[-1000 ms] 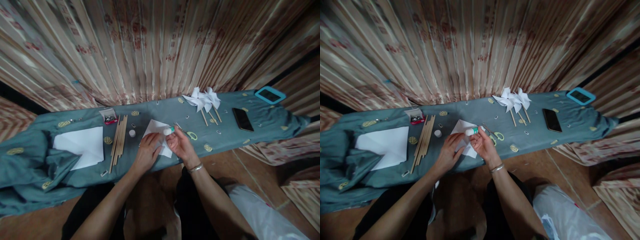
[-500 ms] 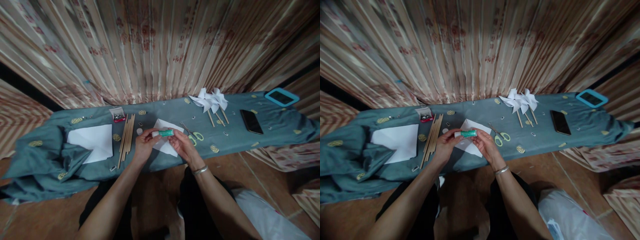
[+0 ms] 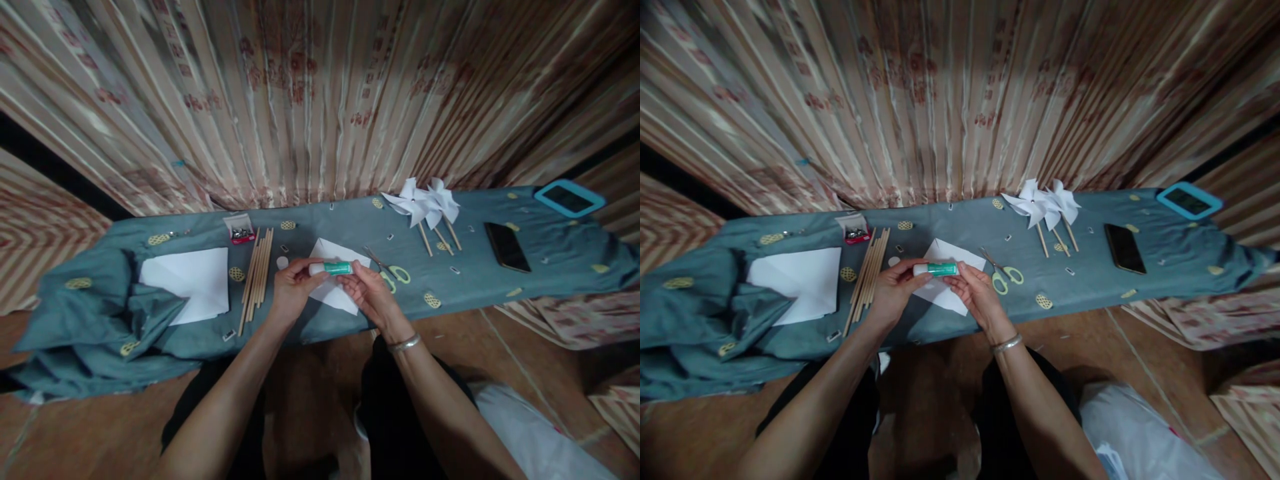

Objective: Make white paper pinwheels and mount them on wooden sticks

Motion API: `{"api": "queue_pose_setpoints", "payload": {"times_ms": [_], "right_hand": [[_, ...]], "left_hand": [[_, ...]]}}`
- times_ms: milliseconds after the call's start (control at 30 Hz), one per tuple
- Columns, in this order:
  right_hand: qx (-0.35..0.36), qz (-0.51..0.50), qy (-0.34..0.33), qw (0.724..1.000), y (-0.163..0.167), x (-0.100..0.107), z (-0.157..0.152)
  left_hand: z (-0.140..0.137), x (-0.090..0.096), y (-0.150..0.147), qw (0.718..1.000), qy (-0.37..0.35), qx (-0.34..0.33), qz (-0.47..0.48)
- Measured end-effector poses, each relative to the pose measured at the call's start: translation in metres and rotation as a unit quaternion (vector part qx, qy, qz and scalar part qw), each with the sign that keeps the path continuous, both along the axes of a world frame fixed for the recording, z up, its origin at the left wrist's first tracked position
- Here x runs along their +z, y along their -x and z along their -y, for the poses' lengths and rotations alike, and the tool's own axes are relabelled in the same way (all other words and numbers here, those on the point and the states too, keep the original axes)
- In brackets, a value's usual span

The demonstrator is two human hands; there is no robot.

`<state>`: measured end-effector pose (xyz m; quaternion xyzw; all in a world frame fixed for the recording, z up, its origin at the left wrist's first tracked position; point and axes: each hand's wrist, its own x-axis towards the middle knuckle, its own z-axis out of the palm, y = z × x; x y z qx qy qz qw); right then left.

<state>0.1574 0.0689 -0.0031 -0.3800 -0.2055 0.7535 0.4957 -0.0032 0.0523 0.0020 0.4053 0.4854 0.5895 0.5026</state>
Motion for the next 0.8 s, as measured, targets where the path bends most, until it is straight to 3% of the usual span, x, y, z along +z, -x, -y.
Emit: {"api": "queue_pose_setpoints", "payload": {"times_ms": [200,267,333,400,467,600,700,800], "right_hand": [[0.024,-0.083,0.027,0.996,0.006,0.007,0.002],[-0.008,-0.048,0.011,0.999,0.001,0.009,-0.002],[-0.06,0.007,-0.019,0.998,-0.007,0.009,-0.008],[-0.102,0.063,-0.051,0.991,-0.014,0.007,-0.014],[-0.111,0.104,-0.071,0.986,-0.019,0.006,-0.017],[-0.113,0.158,-0.099,0.976,-0.017,0.002,-0.023],[-0.121,0.229,-0.13,0.957,-0.014,-0.004,-0.027],[-0.098,0.34,-0.186,0.917,-0.014,-0.013,-0.027]], "left_hand": [[0.001,-0.01,-0.009,0.999,-0.004,-0.032,0.002],[0.001,-0.015,-0.007,0.998,-0.02,-0.032,-0.055],[0.002,-0.019,-0.003,0.983,-0.056,-0.03,-0.173],[0.005,-0.023,0.001,0.937,-0.114,-0.05,-0.326],[0.009,-0.025,0.001,0.872,-0.162,-0.088,-0.453],[0.017,-0.029,-0.01,0.769,-0.185,-0.137,-0.597],[0.022,-0.03,-0.017,0.736,-0.178,-0.142,-0.638],[0.023,-0.031,-0.017,0.727,-0.17,-0.143,-0.649]]}}
